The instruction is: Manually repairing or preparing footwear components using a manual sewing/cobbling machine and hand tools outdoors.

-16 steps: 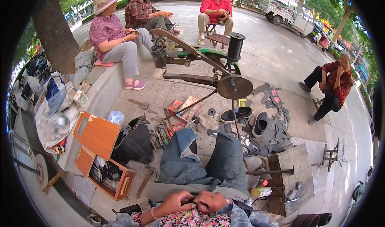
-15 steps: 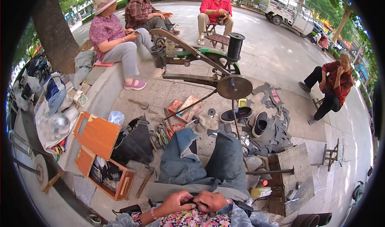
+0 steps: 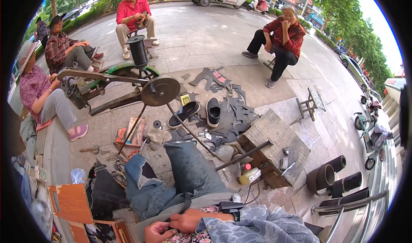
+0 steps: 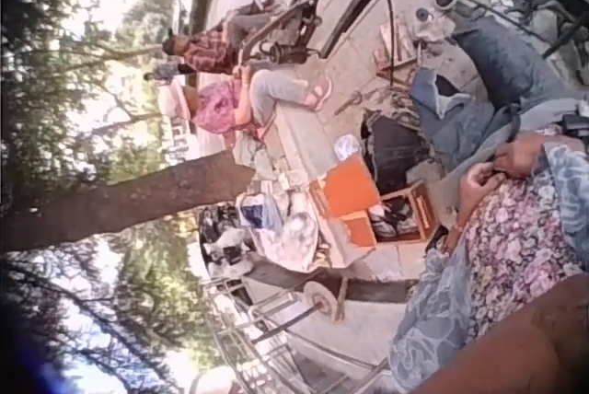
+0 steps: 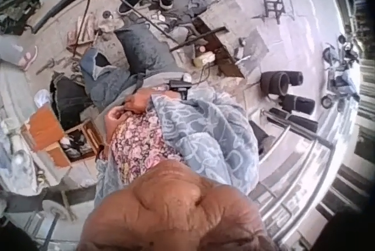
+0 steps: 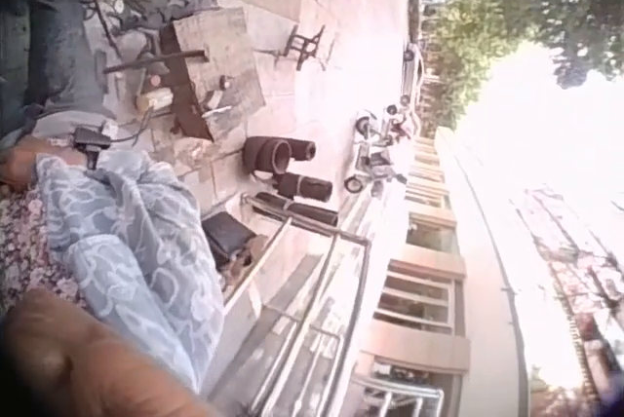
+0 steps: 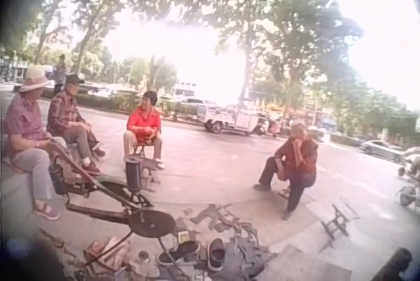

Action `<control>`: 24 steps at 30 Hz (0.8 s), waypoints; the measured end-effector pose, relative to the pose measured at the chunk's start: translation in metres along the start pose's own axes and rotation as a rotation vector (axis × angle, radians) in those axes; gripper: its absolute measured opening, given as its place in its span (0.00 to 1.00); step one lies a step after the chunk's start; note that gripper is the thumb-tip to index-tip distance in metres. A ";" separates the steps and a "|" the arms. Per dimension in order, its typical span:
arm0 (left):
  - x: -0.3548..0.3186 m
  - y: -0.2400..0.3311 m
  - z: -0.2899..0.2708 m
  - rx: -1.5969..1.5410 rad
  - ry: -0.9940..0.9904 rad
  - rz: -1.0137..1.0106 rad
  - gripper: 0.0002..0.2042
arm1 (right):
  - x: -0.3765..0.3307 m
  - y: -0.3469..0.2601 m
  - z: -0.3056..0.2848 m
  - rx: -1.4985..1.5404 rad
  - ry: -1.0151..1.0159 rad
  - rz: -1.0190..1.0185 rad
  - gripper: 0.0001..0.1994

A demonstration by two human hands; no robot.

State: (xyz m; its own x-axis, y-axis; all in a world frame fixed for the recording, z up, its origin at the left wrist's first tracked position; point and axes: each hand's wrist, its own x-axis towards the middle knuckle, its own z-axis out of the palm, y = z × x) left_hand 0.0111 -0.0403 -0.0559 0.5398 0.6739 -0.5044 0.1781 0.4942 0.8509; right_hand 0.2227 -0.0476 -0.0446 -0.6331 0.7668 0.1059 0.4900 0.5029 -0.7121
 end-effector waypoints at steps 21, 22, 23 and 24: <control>-0.005 0.020 0.013 0.079 0.034 -0.025 0.11 | -0.004 -0.003 0.014 0.158 0.375 0.124 0.07; -0.005 0.023 0.013 0.074 0.040 -0.056 0.11 | -0.003 -0.003 0.016 0.200 0.372 0.156 0.06; -0.007 0.024 0.015 0.062 0.051 -0.079 0.10 | -0.004 0.000 0.021 0.233 0.314 0.180 0.06; -0.002 0.026 0.018 0.055 0.057 -0.091 0.10 | -0.002 0.010 0.024 0.208 0.333 0.175 0.06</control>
State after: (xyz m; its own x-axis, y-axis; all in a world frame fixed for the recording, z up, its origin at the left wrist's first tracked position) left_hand 0.0293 -0.0387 -0.0302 0.4721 0.6588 -0.5858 0.2697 0.5247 0.8075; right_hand 0.2149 -0.0540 -0.0690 -0.3069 0.9373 0.1649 0.4198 0.2888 -0.8604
